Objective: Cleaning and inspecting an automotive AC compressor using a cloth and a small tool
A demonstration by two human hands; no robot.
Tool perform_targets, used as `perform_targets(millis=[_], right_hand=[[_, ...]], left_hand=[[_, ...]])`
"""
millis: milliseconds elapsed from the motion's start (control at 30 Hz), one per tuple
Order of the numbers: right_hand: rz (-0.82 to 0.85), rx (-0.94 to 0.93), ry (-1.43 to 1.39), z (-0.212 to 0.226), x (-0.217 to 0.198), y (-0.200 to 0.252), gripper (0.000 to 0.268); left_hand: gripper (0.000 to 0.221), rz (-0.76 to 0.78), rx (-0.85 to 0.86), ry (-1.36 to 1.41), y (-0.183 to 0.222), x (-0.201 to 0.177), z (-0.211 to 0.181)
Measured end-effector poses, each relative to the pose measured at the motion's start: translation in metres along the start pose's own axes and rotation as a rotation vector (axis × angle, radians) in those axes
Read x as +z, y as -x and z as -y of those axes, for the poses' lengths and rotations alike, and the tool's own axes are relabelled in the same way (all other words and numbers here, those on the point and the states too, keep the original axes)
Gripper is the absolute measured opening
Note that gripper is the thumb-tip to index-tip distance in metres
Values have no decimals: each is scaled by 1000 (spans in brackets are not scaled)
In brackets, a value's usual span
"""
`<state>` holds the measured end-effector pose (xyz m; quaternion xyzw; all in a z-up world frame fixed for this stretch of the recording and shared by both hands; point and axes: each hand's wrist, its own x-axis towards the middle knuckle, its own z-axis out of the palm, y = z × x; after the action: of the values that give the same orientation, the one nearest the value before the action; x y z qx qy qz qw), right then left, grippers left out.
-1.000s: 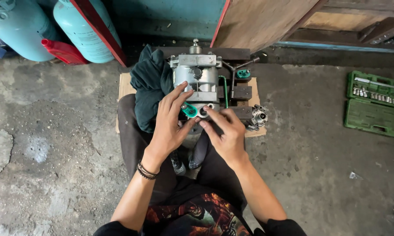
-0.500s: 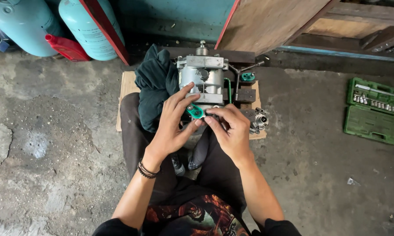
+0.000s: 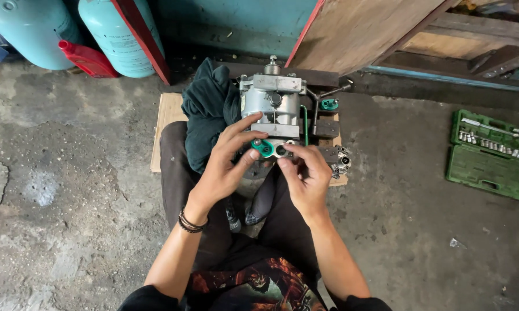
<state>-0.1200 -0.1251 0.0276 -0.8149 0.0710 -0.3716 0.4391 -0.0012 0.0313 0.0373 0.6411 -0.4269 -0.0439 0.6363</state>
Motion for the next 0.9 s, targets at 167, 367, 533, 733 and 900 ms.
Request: perform_targets(millis=[167,367,533,733,900], right_hand=[[-39,41,38,-17,-22,2,19],[-13,213,315,-44,-57,-28,14],[164,474,504,-44,-62,-42,15],[384,603,778,-42,-28,-28,37],[342,561,742,-50,-25,-26,29]], left_hand=[[23,-17,-4,26,-7,-7,-4],[16,-58,-33,-26,-10,-6,-9],[15,-89,-62,-74,-6,-5,-3],[15,-92,-93,44,-7,-4,-2],[20,-74,-80,59,-6,-6,-6]])
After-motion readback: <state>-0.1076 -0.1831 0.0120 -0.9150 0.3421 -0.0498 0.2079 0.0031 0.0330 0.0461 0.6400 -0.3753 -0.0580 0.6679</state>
